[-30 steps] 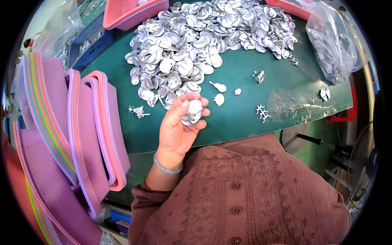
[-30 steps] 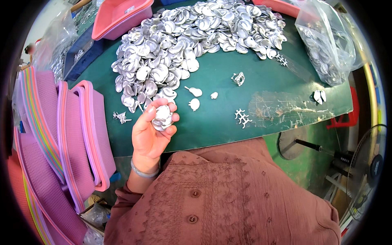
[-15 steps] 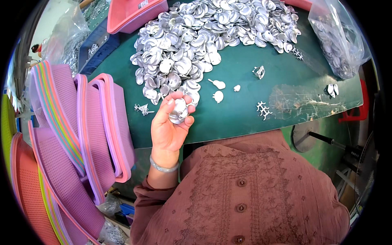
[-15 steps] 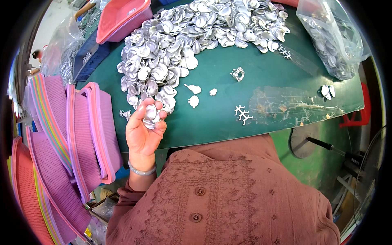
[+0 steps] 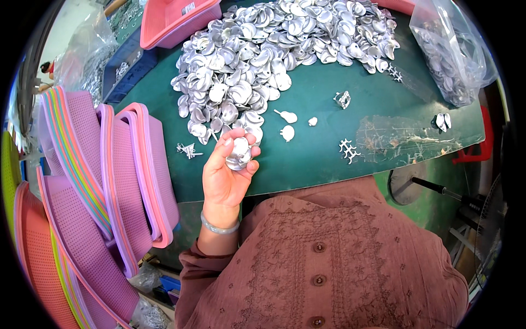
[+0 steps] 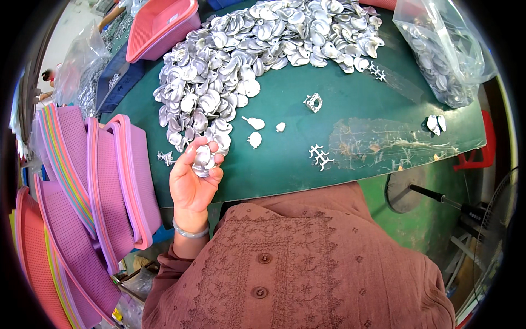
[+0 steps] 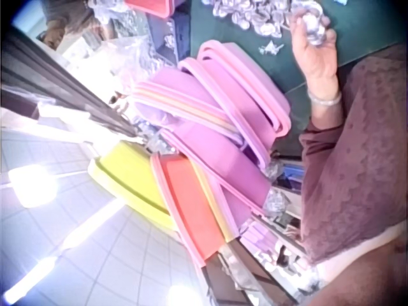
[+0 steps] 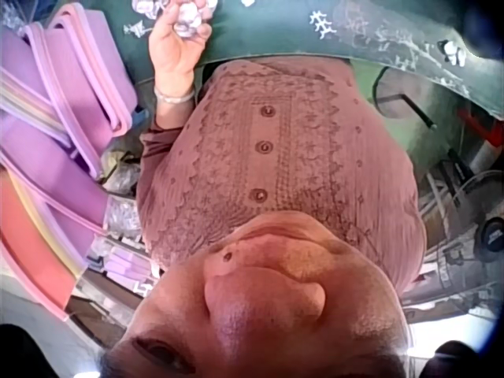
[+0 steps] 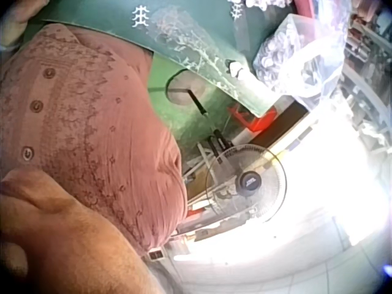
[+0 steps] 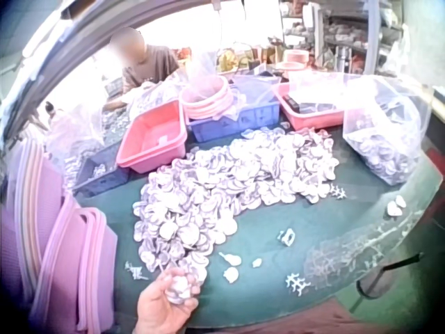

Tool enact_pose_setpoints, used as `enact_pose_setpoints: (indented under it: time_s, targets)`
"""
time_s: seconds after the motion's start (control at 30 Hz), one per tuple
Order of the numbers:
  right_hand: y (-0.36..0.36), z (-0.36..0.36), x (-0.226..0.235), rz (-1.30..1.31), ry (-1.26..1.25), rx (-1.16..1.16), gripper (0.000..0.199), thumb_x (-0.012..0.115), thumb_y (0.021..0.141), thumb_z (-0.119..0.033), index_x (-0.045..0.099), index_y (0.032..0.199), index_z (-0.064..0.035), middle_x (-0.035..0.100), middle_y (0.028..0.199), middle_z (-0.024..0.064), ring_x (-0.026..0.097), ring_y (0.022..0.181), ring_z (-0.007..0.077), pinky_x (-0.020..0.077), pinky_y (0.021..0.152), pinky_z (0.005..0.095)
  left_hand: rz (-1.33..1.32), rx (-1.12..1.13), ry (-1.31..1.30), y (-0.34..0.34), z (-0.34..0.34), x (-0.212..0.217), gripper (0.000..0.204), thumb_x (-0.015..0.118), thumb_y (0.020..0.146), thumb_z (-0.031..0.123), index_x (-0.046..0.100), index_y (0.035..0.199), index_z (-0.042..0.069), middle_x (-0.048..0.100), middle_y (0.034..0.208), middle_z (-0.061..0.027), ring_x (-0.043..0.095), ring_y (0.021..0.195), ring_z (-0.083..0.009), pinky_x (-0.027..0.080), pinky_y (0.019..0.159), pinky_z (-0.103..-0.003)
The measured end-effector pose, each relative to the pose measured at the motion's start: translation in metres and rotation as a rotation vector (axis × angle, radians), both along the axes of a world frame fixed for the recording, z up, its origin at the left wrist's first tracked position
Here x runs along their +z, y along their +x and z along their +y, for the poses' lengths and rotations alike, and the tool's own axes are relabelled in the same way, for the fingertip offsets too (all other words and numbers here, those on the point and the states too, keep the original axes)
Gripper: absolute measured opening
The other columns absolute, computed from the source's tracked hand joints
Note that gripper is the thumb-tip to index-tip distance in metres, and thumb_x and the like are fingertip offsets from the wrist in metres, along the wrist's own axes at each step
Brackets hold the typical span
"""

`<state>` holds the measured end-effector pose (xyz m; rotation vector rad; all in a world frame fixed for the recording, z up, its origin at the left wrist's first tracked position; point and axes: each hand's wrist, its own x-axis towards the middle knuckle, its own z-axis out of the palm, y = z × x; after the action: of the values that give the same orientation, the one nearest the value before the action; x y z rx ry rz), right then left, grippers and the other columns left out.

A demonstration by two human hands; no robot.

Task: The person picks up metal stampings from a pile on the table and stacks them together by hand.

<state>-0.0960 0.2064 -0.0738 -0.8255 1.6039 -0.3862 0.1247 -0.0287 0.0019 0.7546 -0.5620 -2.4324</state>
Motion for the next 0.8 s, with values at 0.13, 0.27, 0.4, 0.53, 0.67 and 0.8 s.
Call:
enact_pose_setpoints:
  time_s: [0.13,0.27,0.4,0.53,0.67,0.8]
  targets:
    - [-0.046,0.064,0.030,0.100,0.286,0.172,0.019,0.056,0.073,-0.009,0.061,0.090,-0.0014,0.062,0.074,0.0097,0.058,0.063,0.0158,0.0462,0.055,0.0267,-0.001,0.003,0.012,0.003,-0.002,-0.005,0.021,0.047,0.085,0.017,0.050,0.102,0.005,0.054,0.094,-0.0122,0.054,0.078,-0.0220,0.045,0.058,-0.027]
    - [-0.086,0.095,0.062,0.228,0.378,0.183,0.019,0.057,0.073,-0.010,0.061,0.090,-0.0015,0.062,0.074,0.0098,0.058,0.064,0.0161,0.0462,0.056,0.0270,0.022,0.009,0.018,0.006,0.002,-0.006,0.024,0.048,0.085,0.019,0.052,0.103,0.004,0.054,0.096,-0.0124,0.053,0.081,-0.0256,0.046,0.059,-0.028]
    - [-0.070,0.068,0.075,0.241,0.148,-0.033,0.020,0.057,0.073,-0.010,0.060,0.091,-0.0015,0.062,0.075,0.0100,0.058,0.065,0.0164,0.0462,0.057,0.0272,0.029,-0.004,0.028,0.008,0.000,-0.008,0.024,0.048,0.085,0.019,0.052,0.103,0.004,0.055,0.096,-0.0125,0.053,0.081,-0.0256,0.046,0.059,-0.028]
    - [-0.026,0.022,0.048,0.026,-0.122,-0.211,0.021,0.057,0.073,-0.010,0.060,0.091,-0.0015,0.062,0.076,0.0101,0.058,0.066,0.0167,0.0461,0.058,0.0275,0.018,-0.002,-0.002,0.004,0.003,0.001,0.023,0.047,0.085,0.019,0.052,0.103,0.004,0.055,0.096,-0.0127,0.054,0.081,-0.0255,0.046,0.059,-0.028]
    - [0.021,-0.023,0.016,-0.099,-0.240,-0.340,0.022,0.057,0.073,-0.011,0.060,0.092,-0.0016,0.062,0.076,0.0103,0.058,0.067,0.0171,0.0461,0.058,0.0277,0.018,-0.033,-0.001,0.003,0.000,0.000,0.023,0.047,0.085,0.019,0.051,0.103,0.004,0.055,0.095,-0.0122,0.054,0.080,-0.0242,0.046,0.058,-0.028]
    - [0.029,-0.041,0.004,-0.138,-0.293,-0.380,0.022,0.057,0.072,-0.011,0.060,0.092,-0.0016,0.062,0.077,0.0105,0.058,0.068,0.0174,0.0461,0.059,0.0280,-0.012,-0.043,-0.038,-0.001,0.003,0.008,0.022,0.047,0.085,0.019,0.050,0.102,0.005,0.054,0.095,-0.0113,0.055,0.079,-0.0216,0.045,0.058,-0.027]
